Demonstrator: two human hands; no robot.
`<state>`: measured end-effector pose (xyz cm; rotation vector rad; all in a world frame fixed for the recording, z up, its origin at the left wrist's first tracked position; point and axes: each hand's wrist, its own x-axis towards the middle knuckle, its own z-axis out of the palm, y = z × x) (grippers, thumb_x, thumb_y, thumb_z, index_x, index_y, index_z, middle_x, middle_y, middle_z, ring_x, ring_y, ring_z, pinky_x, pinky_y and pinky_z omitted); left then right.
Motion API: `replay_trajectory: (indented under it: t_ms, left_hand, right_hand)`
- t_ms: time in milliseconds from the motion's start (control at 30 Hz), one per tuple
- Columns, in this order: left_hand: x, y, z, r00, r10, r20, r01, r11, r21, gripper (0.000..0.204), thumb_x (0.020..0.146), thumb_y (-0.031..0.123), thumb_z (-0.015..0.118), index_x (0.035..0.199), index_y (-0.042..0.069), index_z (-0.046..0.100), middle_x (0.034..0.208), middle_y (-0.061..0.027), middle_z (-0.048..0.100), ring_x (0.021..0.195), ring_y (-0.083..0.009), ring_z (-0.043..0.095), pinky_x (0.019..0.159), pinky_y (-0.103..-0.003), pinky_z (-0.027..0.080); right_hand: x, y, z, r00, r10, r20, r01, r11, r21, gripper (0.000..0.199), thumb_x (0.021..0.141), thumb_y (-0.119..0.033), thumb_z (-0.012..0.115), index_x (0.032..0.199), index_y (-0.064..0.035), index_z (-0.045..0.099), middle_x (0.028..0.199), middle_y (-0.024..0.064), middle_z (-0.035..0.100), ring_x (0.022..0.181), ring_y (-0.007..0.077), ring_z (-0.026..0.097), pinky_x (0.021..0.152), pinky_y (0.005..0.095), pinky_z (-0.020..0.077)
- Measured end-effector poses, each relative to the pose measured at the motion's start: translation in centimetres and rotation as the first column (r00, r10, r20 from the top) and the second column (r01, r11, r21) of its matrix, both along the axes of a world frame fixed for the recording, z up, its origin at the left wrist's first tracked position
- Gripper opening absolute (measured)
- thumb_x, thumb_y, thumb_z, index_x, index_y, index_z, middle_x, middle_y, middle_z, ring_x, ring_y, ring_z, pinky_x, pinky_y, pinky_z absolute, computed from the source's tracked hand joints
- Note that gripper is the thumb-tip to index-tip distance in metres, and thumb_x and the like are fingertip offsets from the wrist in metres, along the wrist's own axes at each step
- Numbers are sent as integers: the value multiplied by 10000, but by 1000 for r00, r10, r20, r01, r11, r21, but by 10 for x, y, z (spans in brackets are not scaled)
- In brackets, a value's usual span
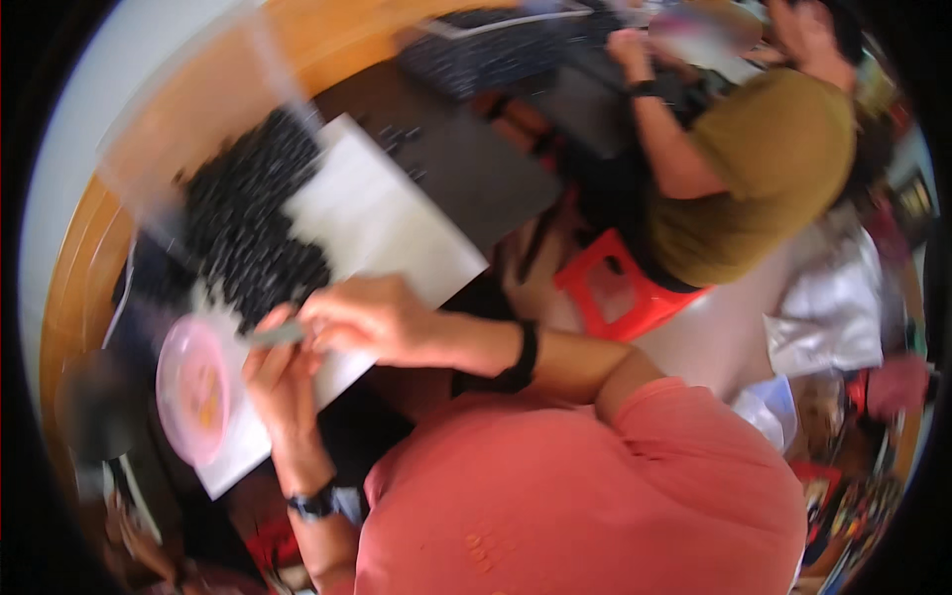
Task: Manually trimming excess flash from molded black rubber parts using a small knife.
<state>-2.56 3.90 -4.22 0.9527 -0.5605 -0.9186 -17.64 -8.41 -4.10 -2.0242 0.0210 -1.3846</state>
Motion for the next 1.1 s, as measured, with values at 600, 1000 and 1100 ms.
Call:
replay_trajectory:
  t_ms: [600,1000,1100]
  left_hand:
    - [-3,-5,-3,994,-102,49,107,987,-120,293,876,56,686,1145,-45,629,968,-144,667,743,-210,627,571,-267,496]
    - [4,3,-14,1000,22,9,-20,991,-132,356,818,-20,593,1167,-91,608,1156,-204,637,881,-296,663,755,-371,559]
    - [4,-2,-7,987,-147,-68,131,972,-194,323,847,-27,583,1162,-89,615,1032,-224,644,749,-285,630,641,-368,526]
  right_hand:
    - [-5,1,-3,992,-111,-59,102,985,-141,292,795,-217,761,1039,-131,625,791,0,632,667,226,620,587,366,492]
    - [2,3,-7,999,-44,-7,43,990,-137,254,785,-82,774,1020,-77,679,842,71,694,733,244,683,645,340,522]
    - [-1,6,1,999,-37,-40,35,998,-50,228,787,-103,774,994,-89,679,785,61,688,682,239,672,620,336,524]
